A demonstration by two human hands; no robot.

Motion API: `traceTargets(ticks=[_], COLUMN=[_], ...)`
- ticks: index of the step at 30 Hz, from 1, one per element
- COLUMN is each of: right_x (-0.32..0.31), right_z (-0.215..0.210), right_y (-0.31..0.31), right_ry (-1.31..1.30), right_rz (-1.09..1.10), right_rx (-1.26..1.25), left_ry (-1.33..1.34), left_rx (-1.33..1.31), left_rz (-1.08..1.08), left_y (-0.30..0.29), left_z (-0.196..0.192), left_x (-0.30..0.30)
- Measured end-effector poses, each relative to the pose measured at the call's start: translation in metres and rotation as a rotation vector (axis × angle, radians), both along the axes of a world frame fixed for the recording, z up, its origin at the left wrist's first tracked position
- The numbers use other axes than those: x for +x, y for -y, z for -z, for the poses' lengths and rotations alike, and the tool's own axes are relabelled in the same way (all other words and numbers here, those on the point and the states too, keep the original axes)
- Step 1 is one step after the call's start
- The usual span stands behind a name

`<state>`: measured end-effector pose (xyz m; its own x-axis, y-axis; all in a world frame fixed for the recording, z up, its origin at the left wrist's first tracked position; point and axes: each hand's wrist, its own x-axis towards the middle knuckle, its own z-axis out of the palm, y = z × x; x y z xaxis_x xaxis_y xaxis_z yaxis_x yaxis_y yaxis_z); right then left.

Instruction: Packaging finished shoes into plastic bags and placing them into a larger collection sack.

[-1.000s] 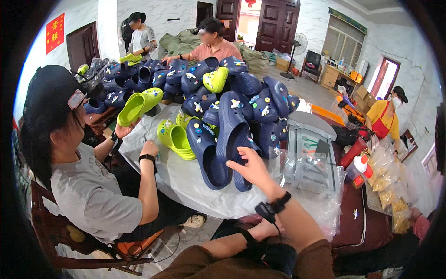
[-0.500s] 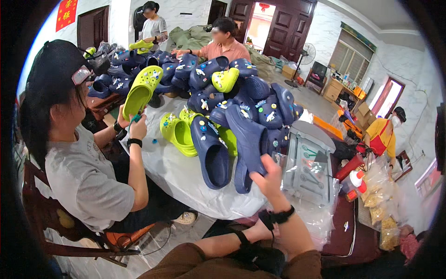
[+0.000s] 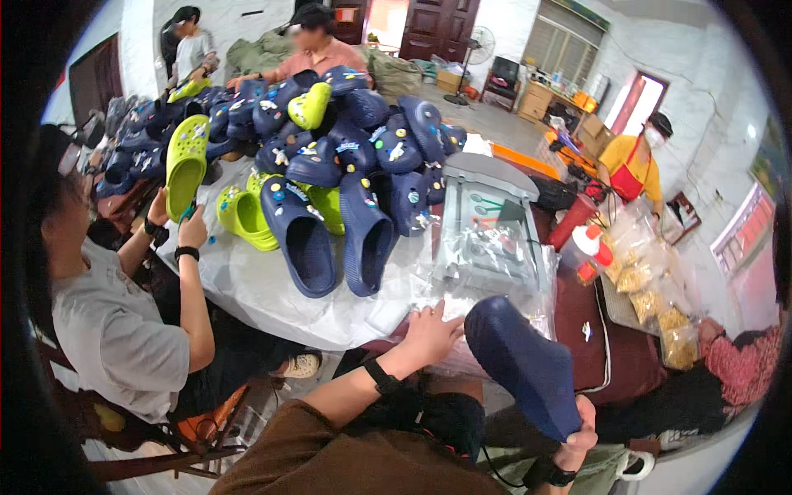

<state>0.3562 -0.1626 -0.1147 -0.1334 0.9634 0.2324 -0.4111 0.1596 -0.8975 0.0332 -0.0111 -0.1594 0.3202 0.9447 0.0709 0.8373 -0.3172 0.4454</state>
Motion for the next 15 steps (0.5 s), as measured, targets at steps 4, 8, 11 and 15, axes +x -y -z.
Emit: traceTargets(ticks=[4, 8, 11, 15], right_x=[0.002, -0.013, -0.024, -0.041], right_z=[-0.004, 0.002, 0.005, 0.002], right_y=[0.018, 0.014, 0.007, 0.003], right_ry=[0.133, 0.234, 0.219, 0.272], right_rz=[0.094, 0.181, 0.206, 0.202], right_rx=[-0.084, -0.131, -0.135, -0.073], left_ry=[0.071, 0.078, 0.124, 0.134], left_rx=[0.128, 0.294, 0.432, 0.505], left_rz=[0.051, 0.117, 0.122, 0.114], left_y=[-0.002, -0.002, -0.001, -0.001], left_z=[-0.009, -0.019, -0.029, -0.052], left_x=[-0.004, -0.017, -0.023, -0.031])
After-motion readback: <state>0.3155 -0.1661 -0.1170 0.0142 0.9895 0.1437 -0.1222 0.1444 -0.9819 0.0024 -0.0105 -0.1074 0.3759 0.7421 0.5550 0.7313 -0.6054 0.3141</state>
